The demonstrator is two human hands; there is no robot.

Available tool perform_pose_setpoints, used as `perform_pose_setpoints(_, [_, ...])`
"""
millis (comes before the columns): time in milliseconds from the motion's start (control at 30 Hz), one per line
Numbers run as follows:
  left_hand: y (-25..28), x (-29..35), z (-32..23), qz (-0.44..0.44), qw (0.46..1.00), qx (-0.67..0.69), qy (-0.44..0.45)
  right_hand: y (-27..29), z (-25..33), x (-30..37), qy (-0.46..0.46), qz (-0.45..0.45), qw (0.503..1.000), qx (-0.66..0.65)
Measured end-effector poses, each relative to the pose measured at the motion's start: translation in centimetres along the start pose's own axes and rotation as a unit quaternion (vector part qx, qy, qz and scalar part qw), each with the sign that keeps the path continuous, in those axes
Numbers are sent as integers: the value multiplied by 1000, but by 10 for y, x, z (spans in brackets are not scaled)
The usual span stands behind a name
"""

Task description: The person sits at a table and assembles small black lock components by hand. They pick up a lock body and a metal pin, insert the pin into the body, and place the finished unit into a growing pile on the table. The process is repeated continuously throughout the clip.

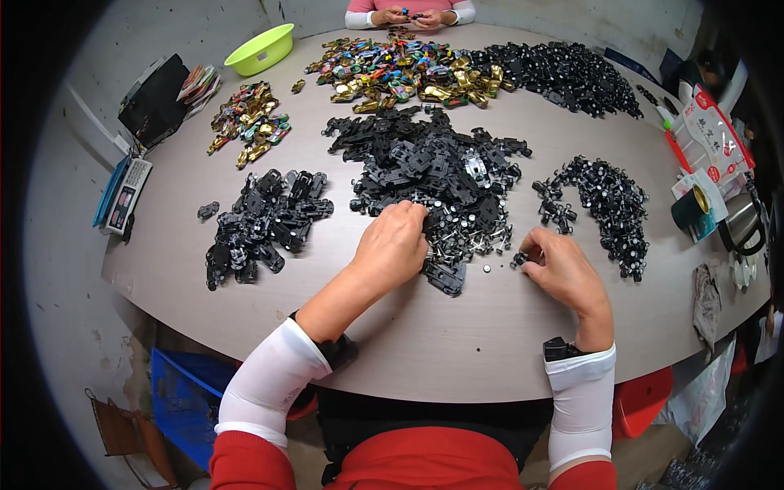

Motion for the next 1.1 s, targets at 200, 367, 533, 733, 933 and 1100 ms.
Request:
perform_pose_setpoints(200, [13,6,28,-82,985,126,90,2,-2,-2,-40,-9,999,13])
perform_pose_setpoints(367, [3,8,40,-75,952,265,132,7,-3,-4,-45,-36,998,6])
perform_pose_setpoints(533, [-2,6,28,-82,855,477,186,17,28,1,-5,-75,976,-206])
perform_pose_setpoints(733, [-27,6,-9,-40,749,637,178,-11,52,4,41,-51,938,-341])
perform_pose_setpoints(933, [-41,14,-15,-102,605,754,235,-32,40,-4,-40,0,897,-440])
perform_pose_setpoints(1100, [-44,17,-18,-156,598,752,230,-36,37,-5,-56,-29,882,-468])
Point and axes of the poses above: each hand's wrist, its own x-axis away from the middle knuckle, its own y-axis out of the back of the hand, z = x × y, the point moved 10 cm from there along -x, towards the middle knuckle, and after that the axes turned 12 degrees about -y, right-handed, at the moved point
